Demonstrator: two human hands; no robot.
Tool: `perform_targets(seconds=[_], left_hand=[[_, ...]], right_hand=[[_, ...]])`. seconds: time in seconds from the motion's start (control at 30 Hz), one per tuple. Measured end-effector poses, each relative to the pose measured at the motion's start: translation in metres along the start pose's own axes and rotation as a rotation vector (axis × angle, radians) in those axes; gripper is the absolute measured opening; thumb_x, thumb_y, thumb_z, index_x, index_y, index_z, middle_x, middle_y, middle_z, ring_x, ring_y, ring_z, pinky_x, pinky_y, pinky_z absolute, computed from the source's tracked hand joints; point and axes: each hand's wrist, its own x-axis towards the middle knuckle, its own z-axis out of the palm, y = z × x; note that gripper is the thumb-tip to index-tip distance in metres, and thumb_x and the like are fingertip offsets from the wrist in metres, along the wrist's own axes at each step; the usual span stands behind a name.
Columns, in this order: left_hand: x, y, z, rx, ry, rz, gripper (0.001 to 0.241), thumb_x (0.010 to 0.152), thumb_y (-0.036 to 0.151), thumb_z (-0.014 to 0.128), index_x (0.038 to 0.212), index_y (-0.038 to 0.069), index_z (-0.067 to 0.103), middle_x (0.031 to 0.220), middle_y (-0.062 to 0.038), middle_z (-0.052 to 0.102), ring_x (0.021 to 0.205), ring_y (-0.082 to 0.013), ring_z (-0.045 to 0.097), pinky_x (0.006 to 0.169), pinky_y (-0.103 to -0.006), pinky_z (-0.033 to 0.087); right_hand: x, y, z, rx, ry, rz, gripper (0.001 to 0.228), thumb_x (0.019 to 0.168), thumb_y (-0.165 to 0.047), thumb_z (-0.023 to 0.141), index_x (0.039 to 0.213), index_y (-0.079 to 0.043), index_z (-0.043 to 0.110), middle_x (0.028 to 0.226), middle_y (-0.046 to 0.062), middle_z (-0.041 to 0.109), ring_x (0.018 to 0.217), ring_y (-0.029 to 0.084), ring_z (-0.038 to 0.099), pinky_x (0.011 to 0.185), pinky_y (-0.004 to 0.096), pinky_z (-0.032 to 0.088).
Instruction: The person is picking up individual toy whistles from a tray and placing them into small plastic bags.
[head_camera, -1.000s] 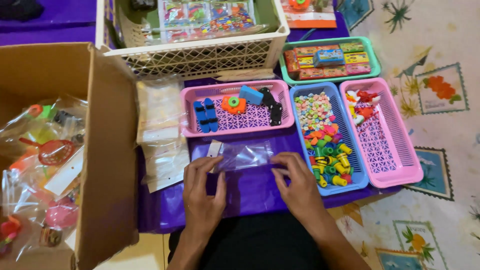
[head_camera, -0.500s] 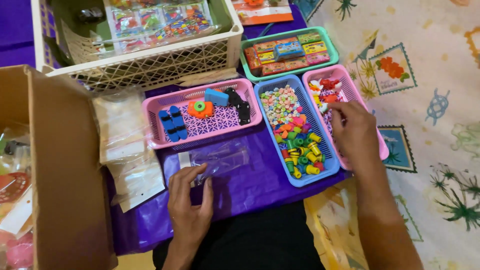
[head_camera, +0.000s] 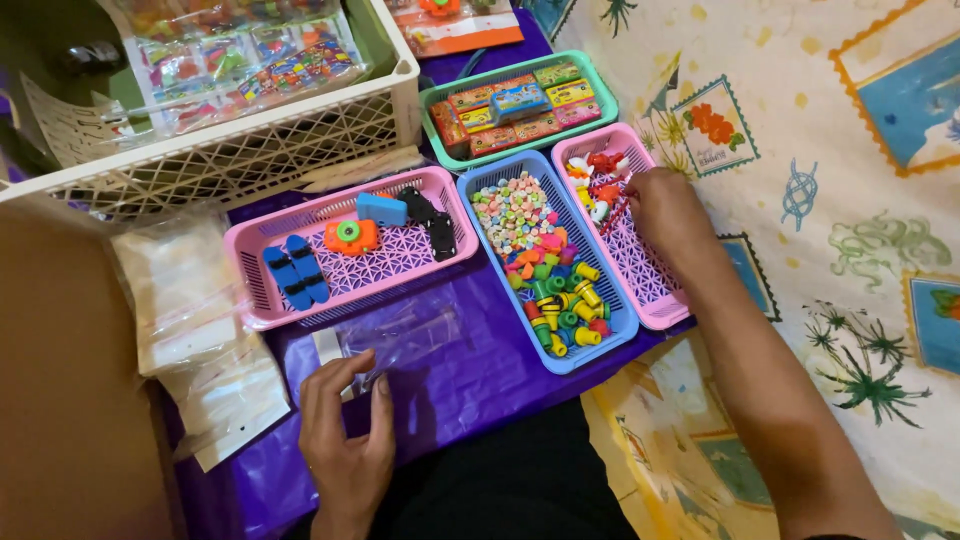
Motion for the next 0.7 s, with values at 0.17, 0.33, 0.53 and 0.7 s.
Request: perform_targets(seconds=[0.17, 0.33, 0.53, 0.7], left_hand=[[-0.001, 0.001, -0.001, -0.007, -0.007, -0.007, 0.025, 0.096, 0.001, 0.068, 0.120, 0.004, 0.066, 0.111, -0.010, 0.069, 0.110, -0.0267, 0.065, 0.100, -0.0386, 0.052], [-0.001, -0.001, -0.002, -0.012, 0.007, -0.009, 0.025, 0.096, 0.000, 0.068, 0.121, 0.004, 0.066, 0.110, -0.010, 0.069, 0.109, -0.0267, 0.065, 0.100, -0.0384, 0.052], [-0.002, -0.002, -0.001, -0.007, -0.007, -0.010, 0.025, 0.096, 0.002, 0.067, 0.121, 0.004, 0.066, 0.112, -0.010, 0.069, 0.110, -0.0266, 0.064, 0.098, -0.0379, 0.052], [-0.002, -0.003, -0.002, -0.003, -0.001, -0.012, 0.024, 0.097, 0.003, 0.068, 0.121, 0.004, 0.066, 0.110, -0.010, 0.069, 0.109, -0.0265, 0.065, 0.097, -0.0378, 0.052]], right_hand=[[-0.004, 0.001, -0.005, -0.134, -0.045, -0.008, 0.012, 0.091, 0.002, 0.058, 0.091, 0.004, 0.070, 0.088, 0.022, 0.066, 0.077, 0.039, 0.067, 0.061, 0.050, 0.054], [-0.014, 0.004, -0.019, -0.213, -0.031, -0.073, 0.016, 0.097, -0.006, 0.059, 0.096, 0.006, 0.069, 0.096, 0.021, 0.057, 0.068, 0.043, 0.064, 0.052, 0.053, 0.050], [-0.035, -0.024, -0.061, -0.193, -0.092, 0.000, 0.016, 0.098, -0.008, 0.055, 0.086, -0.002, 0.063, 0.090, 0.018, 0.068, 0.071, 0.037, 0.066, 0.054, 0.049, 0.049], [-0.054, -0.021, -0.095, 0.009, 0.026, -0.059, 0.018, 0.097, -0.008, 0.064, 0.104, -0.004, 0.079, 0.094, 0.016, 0.075, 0.084, 0.033, 0.067, 0.073, 0.045, 0.051]])
